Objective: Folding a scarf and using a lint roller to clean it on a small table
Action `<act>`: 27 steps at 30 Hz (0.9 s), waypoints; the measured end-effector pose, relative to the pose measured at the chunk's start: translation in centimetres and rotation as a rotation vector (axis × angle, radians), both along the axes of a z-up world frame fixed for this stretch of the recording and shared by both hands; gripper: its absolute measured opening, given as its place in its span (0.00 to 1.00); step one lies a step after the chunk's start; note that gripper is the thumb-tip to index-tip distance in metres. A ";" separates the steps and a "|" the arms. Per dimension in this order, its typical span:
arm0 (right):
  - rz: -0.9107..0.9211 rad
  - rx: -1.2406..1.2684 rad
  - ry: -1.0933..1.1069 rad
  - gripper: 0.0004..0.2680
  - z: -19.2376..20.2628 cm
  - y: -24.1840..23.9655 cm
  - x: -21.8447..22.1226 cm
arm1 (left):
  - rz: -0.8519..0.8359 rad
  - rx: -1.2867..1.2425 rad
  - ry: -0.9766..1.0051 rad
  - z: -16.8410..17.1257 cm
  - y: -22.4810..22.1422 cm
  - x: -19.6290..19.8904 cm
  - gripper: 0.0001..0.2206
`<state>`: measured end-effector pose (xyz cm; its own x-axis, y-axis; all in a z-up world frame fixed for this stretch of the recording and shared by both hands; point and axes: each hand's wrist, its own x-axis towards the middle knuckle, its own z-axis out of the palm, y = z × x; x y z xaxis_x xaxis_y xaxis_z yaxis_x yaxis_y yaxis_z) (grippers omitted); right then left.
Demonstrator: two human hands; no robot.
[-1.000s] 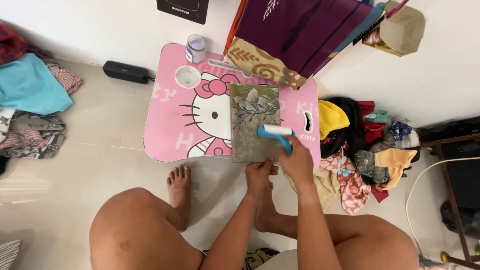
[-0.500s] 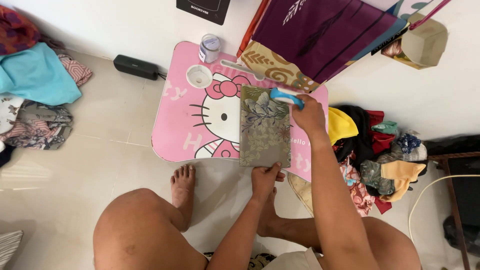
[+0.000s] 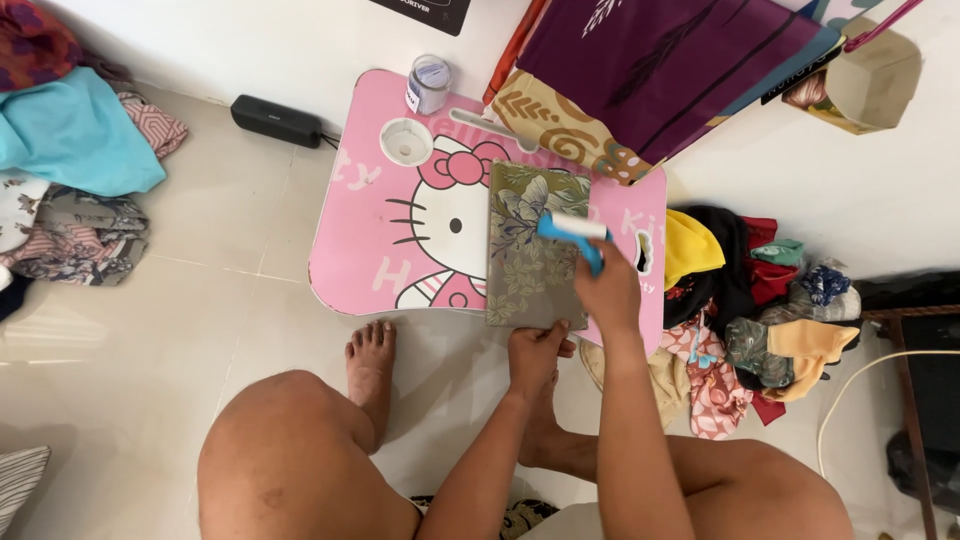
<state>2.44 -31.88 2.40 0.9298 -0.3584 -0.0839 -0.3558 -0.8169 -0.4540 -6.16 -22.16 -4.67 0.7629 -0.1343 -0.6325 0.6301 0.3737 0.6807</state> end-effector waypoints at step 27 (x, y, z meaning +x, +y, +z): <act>1.011 -0.226 0.144 0.16 4.8 3.4 3.3 | 0.064 0.153 -0.153 -1.2 2.2 -0.3 0.17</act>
